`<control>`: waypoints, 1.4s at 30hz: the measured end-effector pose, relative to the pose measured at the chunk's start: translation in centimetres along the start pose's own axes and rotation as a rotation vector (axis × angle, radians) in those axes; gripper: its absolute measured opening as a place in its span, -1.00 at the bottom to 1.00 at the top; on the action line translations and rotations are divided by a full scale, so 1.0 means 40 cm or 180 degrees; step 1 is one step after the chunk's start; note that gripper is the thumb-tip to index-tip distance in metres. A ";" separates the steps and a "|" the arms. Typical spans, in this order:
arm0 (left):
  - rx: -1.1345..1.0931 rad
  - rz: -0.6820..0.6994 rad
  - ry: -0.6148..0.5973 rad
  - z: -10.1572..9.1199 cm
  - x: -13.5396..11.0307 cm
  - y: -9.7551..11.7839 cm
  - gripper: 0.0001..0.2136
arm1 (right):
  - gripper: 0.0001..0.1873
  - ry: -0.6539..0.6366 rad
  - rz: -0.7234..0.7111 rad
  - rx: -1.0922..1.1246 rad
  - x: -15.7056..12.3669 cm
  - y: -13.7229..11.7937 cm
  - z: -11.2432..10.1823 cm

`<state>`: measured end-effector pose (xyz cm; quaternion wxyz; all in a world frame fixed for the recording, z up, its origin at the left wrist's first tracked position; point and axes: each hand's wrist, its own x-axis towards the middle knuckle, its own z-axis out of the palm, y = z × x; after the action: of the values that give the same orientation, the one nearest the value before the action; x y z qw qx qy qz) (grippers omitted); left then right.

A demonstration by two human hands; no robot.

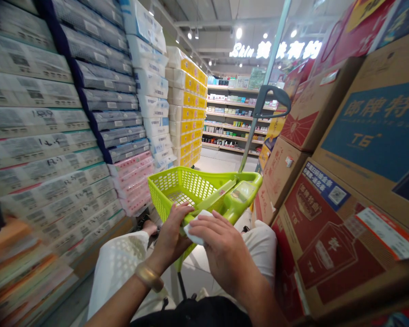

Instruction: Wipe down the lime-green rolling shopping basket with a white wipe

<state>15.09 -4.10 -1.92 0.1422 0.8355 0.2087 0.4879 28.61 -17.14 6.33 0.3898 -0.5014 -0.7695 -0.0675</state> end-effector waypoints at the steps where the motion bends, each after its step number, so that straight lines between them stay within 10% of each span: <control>1: -0.0052 -0.0023 0.0004 -0.004 -0.001 0.004 -0.56 | -0.64 0.0094 -0.0007 0.0039 -0.019 0.012 -0.013; 7: -0.0191 -0.0095 0.0003 -0.018 -0.004 0.021 -0.56 | -0.64 0.0895 0.0420 -0.0336 -0.083 0.068 -0.031; 12: -0.0216 -0.0082 -0.0029 -0.033 -0.005 0.027 -0.59 | -0.67 0.0579 -0.0172 -0.0116 -0.076 0.039 0.001; 19: -0.0168 -0.0156 -0.0183 -0.054 -0.004 0.035 -0.62 | -0.67 0.1211 0.0473 -0.0287 -0.099 0.079 -0.001; 24: -0.0168 -0.0128 -0.0181 -0.058 -0.001 0.030 -0.58 | -0.67 0.0951 -0.0068 -0.0113 -0.097 0.045 0.026; 42: -0.0360 -0.0148 -0.0231 -0.089 0.013 -0.025 -0.60 | -0.58 0.1453 0.0185 -0.0473 -0.096 0.065 0.064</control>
<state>11.98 -2.86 -0.26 0.2080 0.8383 0.1948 0.4649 30.14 -17.37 1.24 0.5174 -0.5224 -0.6396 -0.2242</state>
